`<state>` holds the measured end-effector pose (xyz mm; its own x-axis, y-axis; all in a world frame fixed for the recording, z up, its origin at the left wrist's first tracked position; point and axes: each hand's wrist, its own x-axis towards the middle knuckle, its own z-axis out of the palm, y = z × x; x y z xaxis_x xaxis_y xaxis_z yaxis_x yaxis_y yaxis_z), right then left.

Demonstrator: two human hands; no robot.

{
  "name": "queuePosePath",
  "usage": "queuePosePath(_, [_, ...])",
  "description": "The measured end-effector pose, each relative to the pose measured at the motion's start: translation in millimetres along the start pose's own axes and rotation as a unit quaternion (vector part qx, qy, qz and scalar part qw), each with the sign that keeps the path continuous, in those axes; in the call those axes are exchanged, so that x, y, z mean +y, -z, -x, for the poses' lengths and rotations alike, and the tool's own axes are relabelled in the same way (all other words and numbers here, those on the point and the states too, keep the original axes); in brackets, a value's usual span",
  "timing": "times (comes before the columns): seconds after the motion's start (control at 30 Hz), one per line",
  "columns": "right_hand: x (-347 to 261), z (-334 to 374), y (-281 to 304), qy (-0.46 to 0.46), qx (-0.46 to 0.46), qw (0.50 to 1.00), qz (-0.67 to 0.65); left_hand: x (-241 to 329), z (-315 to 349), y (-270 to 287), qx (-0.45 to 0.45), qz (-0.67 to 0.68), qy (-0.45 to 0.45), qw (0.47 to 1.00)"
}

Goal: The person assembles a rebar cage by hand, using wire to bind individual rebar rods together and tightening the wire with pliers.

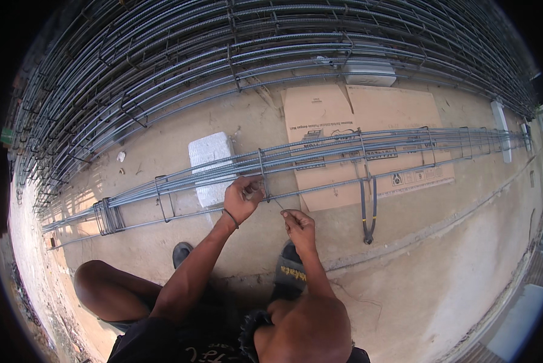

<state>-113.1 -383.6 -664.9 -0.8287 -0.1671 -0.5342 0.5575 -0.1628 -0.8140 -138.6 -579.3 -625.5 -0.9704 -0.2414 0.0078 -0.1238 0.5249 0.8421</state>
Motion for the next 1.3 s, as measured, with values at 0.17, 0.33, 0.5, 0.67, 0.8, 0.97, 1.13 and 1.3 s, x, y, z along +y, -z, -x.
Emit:
queuePosePath(0.17, [8, 1, 6, -0.014, -0.010, 1.000, -0.006, 0, 9, 1, -0.082, -0.046, -0.085, 0.992])
queuePosePath(0.33, [8, 2, 4, -0.016, -0.014, 1.000, -0.010, -21, 6, 11, -0.151, 0.024, -0.137, 0.979])
queuePosePath(0.5, [9, 2, 4, -0.015, -0.019, 1.000, -0.013, -10, 10, 2, -0.175, -0.072, -0.088, 0.978])
queuePosePath(0.67, [7, 3, 4, -0.015, -0.026, 1.000, -0.009, -16, 6, -8, -0.161, -0.091, -0.096, 0.978])
queuePosePath(0.8, [2, 3, 4, -0.037, -0.034, 0.999, 0.019, -16, 6, -10, -0.148, -0.076, -0.095, 0.982])
queuePosePath(0.97, [-4, -4, -3, -0.024, -0.073, 0.994, 0.076, -26, 4, -13, -0.145, -0.061, -0.089, 0.984])
queuePosePath(1.13, [3, -15, 10, 0.028, -0.075, 0.988, 0.133, -22, 3, -25, -0.126, -0.064, -0.105, 0.984])
queuePosePath(1.3, [-5, -9, -10, 0.095, -0.061, 0.960, 0.256, -26, 5, -20, -0.103, -0.064, -0.083, 0.989])
